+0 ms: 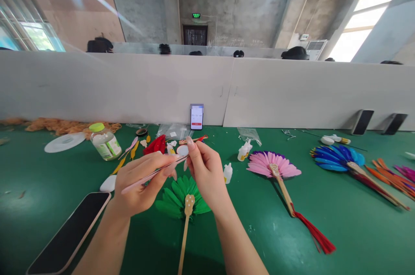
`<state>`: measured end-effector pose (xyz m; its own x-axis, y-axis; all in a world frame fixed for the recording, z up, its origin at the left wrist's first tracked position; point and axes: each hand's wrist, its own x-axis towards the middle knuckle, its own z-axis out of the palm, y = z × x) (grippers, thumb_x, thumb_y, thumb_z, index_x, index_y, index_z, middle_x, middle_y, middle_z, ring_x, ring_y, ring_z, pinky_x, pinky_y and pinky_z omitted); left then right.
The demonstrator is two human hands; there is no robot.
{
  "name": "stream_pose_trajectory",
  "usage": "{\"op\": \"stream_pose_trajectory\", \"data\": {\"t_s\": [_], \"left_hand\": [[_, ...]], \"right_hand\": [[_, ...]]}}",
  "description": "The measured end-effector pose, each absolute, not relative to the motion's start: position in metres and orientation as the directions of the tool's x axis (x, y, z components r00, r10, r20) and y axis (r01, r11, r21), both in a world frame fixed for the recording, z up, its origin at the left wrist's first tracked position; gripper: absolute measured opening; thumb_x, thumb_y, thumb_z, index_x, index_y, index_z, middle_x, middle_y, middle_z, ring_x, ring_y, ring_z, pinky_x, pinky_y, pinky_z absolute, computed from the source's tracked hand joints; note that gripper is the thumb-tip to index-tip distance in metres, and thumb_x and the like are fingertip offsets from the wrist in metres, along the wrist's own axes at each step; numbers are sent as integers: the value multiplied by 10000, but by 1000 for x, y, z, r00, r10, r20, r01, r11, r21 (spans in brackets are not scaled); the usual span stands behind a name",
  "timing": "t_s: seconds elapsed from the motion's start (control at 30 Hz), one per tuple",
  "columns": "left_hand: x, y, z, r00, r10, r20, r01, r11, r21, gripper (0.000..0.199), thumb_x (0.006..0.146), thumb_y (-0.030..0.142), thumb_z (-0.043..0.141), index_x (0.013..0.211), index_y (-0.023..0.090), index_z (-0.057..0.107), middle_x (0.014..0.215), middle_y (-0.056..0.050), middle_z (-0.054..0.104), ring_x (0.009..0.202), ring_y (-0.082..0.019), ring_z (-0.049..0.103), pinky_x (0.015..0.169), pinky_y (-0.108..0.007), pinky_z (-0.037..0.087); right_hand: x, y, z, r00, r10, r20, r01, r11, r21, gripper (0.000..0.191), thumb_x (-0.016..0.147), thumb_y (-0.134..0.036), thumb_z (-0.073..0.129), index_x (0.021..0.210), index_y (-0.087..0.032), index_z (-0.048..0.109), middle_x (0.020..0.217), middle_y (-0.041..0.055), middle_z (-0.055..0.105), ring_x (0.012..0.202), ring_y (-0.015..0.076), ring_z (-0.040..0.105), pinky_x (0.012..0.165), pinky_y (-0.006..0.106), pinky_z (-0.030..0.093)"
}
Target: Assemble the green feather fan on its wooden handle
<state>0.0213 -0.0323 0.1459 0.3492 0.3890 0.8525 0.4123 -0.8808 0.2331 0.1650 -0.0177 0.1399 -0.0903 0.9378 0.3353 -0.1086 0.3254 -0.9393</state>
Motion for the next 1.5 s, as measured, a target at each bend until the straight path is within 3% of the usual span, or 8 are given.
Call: {"op": "stream_pose_trajectory", "data": {"t_s": [0.27,0.4,0.53,0.87,1.27,1.37,1.5], "left_hand": [[23,-33,144,266,534,802,318,-834,450,169,809,99,493,917,158,609,622,1,615,547,-98,566,537,-223,453],[25,-30,142,199,688,698,93,-722,686,148,843,168,475,806,169,619,545,19,579,484,-94,551,475,-224,430],[31,-25,138,143,778,611,-157,-592,791,213,841,252,499,683,159,607,496,22,532,432,-97,532,417,-231,418],[47,-16,133,190,915,355,-598,-179,781,177,811,251,537,764,130,657,437,45,471,368,-65,493,345,-156,411],[51,-14,138,358,933,28,-758,272,593,154,772,145,536,654,80,609,401,69,378,305,-14,382,310,-108,330],[51,-14,139,351,936,23,-755,268,598,152,770,154,543,654,80,608,403,70,373,310,-16,388,316,-113,328],[48,-15,137,276,952,130,-730,120,673,164,776,193,554,714,70,643,424,63,391,334,-20,418,328,-117,337]], "right_hand": [[168,-17,139,-118,928,353,-87,345,-935,424,854,-475,453,556,-181,387,446,-70,321,375,47,244,346,185,182],[169,-20,142,-163,924,345,-134,326,-936,434,853,-491,444,552,-183,395,432,-70,318,375,53,251,351,191,190],[171,-22,144,-196,917,348,-187,313,-931,441,865,-473,438,538,-180,399,427,-65,330,384,55,265,360,197,201],[174,-17,137,-246,903,354,-403,237,-884,390,883,-392,464,566,-164,453,408,-79,315,355,37,222,350,192,159],[172,-17,139,-309,890,335,-489,154,-859,432,892,-343,468,509,-158,397,391,-73,297,359,35,225,371,198,145],[173,-16,139,-290,893,345,-473,180,-863,432,892,-342,469,507,-159,393,390,-73,297,357,35,227,370,199,154],[173,-15,139,-254,904,343,-416,218,-883,433,897,-403,433,536,-164,400,412,-73,298,364,37,219,367,194,158]]}}
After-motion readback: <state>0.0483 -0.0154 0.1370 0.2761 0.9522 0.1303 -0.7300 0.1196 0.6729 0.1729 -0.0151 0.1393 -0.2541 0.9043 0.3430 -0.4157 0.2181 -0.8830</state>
